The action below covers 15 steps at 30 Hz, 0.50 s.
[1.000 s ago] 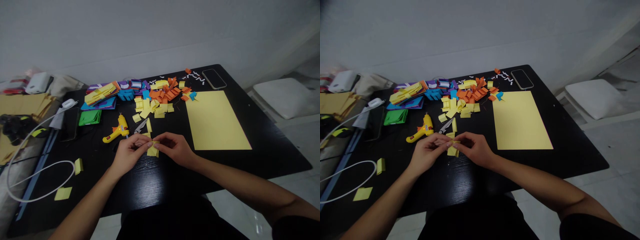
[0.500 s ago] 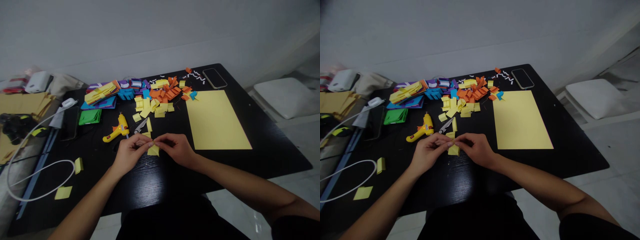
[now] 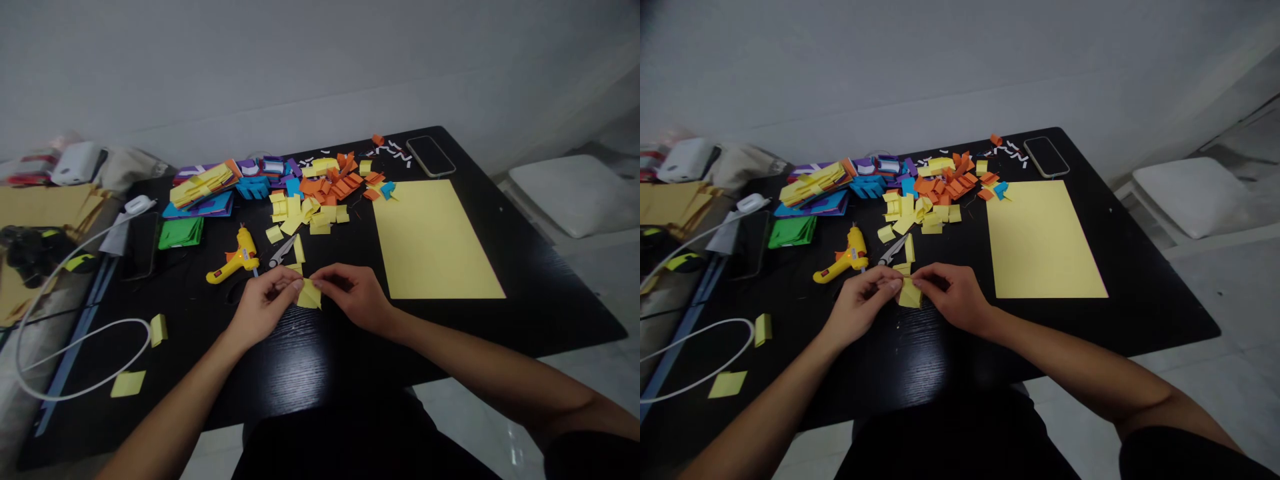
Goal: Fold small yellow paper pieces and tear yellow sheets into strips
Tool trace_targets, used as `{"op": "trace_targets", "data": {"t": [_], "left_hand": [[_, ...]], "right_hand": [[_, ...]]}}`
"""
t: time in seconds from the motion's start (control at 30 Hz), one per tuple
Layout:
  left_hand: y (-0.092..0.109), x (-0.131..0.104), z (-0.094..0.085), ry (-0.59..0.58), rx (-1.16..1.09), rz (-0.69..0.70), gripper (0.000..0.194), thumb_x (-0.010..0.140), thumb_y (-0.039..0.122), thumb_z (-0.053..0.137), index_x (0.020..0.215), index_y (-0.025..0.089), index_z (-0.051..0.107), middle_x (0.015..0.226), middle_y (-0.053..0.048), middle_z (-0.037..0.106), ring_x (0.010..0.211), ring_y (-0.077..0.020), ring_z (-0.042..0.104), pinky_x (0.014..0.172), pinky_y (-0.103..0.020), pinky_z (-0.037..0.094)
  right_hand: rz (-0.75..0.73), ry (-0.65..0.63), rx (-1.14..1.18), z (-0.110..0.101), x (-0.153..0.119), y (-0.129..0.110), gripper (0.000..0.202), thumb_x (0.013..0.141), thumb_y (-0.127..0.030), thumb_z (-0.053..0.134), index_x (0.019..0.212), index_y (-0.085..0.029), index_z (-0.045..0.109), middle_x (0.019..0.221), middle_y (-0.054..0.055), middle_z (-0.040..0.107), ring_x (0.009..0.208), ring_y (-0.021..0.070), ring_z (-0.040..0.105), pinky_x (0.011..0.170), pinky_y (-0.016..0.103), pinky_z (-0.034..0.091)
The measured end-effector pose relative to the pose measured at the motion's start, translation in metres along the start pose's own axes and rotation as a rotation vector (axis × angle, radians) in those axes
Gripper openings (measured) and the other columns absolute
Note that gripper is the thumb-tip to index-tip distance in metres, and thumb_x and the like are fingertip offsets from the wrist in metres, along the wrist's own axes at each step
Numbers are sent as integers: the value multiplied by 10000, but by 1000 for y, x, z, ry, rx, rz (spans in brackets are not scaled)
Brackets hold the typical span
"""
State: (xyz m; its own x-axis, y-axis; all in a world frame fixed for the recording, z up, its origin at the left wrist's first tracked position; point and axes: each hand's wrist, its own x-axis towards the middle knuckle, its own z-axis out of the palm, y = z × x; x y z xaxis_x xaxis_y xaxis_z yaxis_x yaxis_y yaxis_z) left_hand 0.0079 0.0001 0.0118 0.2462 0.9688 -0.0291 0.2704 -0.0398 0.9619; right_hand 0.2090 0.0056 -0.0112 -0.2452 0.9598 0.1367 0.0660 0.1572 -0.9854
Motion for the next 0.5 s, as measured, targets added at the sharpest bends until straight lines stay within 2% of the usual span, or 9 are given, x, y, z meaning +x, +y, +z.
{"op": "trace_targets", "data": {"t": [0.07,0.3,0.5], "left_hand": [[1,0,-1,-28,28,-12,198,935,340,661,862,163,713,636,18,638,575,-105,578,562,-202,451],[0,0,0,-32,32,10,206,931,349,670,839,170,715,629,11,639,569,-110,570,555,-205,447],[-1,-1,0,17,126,58,209,936,346,664,833,171,712,637,26,605,559,-98,527,542,-197,430]], "right_hand": [[-6,5,4,0,0,1,104,898,-278,729,944,-208,792,879,34,802,782,171,741,727,295,586],[-21,-7,-24,-1,0,2,111,915,-279,711,966,-213,783,903,39,800,786,174,738,732,307,587],[-38,-19,-86,-1,-1,2,122,933,-288,691,971,-202,769,877,36,790,751,164,725,691,283,573]]}}
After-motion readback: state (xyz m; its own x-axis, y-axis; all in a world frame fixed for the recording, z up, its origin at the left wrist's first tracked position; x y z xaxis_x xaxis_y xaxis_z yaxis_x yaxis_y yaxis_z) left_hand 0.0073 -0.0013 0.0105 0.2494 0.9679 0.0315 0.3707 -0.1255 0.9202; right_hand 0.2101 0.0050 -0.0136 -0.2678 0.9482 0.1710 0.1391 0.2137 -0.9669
